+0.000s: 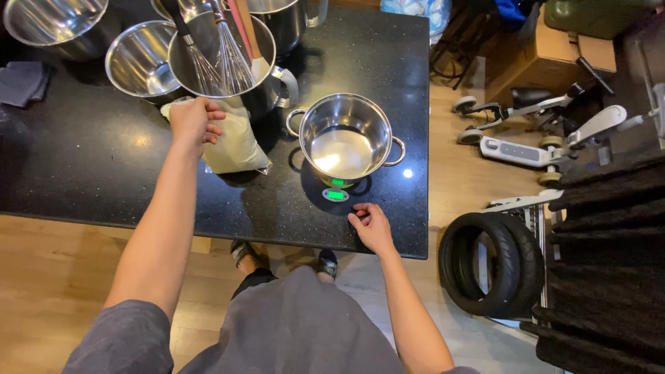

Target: Weighing out a powdered ingredient from a plastic bag into a metal pot using a digital scale.

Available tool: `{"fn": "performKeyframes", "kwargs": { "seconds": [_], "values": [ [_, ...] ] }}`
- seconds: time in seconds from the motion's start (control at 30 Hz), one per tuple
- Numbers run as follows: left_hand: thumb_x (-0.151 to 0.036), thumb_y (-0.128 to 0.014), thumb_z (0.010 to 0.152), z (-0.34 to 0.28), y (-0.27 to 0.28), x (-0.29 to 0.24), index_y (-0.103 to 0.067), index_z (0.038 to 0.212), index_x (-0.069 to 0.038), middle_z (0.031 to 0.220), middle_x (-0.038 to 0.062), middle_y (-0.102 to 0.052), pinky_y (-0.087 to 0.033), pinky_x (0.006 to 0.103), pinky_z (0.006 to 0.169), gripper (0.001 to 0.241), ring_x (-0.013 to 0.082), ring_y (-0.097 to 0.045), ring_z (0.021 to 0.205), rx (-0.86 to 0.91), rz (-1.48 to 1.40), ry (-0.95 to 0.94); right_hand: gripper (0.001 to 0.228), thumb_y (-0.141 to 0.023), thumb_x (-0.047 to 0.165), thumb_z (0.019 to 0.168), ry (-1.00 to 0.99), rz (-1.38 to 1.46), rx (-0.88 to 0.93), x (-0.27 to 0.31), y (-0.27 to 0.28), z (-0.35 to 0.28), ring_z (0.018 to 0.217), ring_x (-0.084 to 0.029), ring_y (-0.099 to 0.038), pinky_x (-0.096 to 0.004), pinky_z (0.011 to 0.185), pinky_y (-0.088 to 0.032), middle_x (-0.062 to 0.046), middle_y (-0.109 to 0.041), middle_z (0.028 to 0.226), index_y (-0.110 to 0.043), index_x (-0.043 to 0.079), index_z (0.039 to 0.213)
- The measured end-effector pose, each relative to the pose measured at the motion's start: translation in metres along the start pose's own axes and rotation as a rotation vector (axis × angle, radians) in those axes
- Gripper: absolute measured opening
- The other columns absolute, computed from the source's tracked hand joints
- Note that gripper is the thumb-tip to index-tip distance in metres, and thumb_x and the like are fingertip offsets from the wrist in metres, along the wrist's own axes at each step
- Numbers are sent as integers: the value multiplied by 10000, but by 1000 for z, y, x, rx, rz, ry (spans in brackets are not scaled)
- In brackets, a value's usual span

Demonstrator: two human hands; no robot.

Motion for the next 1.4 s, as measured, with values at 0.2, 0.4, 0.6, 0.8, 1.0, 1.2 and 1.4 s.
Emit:
{"fn": "performKeyframes", "kwargs": {
  "seconds": [0.2, 0.4, 0.6, 0.8, 1.0, 1.2, 1.4],
  "values": [
    [-158, -539, 989, -1, 8, 0, -642, 850, 27, 735, 107, -702, -388, 298, 378, 253, 122, -483, 406, 0, -16, -178, 306, -796, 208, 842, 9, 41, 4, -16, -9, 3, 676, -114, -587, -279, 683, -546, -42, -675, 955, -727, 49, 1094],
    [-145, -590, 987, -67, 11, -4, -634, 774, 18, 671, 87, -649, -361, 292, 377, 272, 111, -474, 410, -10, -8, -206, 320, -779, 204, 884, -78, 295, -24, -55, -32, -3, 760, -86, -637, -253, 720, -556, -43, -718, 954, -696, 28, 1138],
    [-120, -592, 957, -149, -6, -57, -632, 755, -20, 606, 63, -613, -344, 285, 338, 229, 107, -449, 369, 70, -8, -193, 361, -722, 250, 925, -330, 594, 109, -26, -57, -33, 772, -128, -671, -289, 669, -546, -57, -713, 988, -659, 34, 1207],
    [-137, -593, 948, -217, -52, -104, -638, 726, -24, 564, 54, -611, -331, 264, 318, 253, 97, -458, 349, 320, 177, -161, 636, -540, 533, 965, -555, 1078, 463, 59, -87, -60, 935, -235, -708, -371, 797, -591, -145, -689, 1186, -527, 57, 1387],
    [-185, -629, 960, -275, -118, -114, -642, 701, -12, 508, 59, -598, -296, 256, 311, 312, 101, -422, 318, 592, 271, -101, 1062, -439, 787, 886, -658, 1650, 821, 160, -74, -77, 1227, -367, -647, -486, 1005, -555, -266, -584, 1428, -357, -34, 1554],
    [-221, -605, 969, -315, -183, -126, -657, 712, -34, 511, 22, -584, -339, 249, 331, 322, 81, -473, 348, 841, 359, -121, 1200, -578, 876, 775, -256, 1804, 925, 165, -44, -75, 1229, -400, -650, -509, 1023, -557, -278, -551, 1480, -329, 69, 1628],
    [-234, -613, 992, -301, -242, -130, -590, 715, -44, 535, -12, -510, -355, 269, 369, 337, 91, -465, 398, 1006, 262, -198, 1223, -757, 786, 701, -165, 1827, 704, 136, 10, -50, 1164, -395, -685, -506, 984, -581, -244, -593, 1438, -381, 49, 1601]
  ]
}}
Point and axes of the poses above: each hand's wrist, its own z-axis towards the middle knuckle, its own y-axis out of the back of the hand, x = y × z, the point moved 10 cm from there along z, towards the middle knuckle
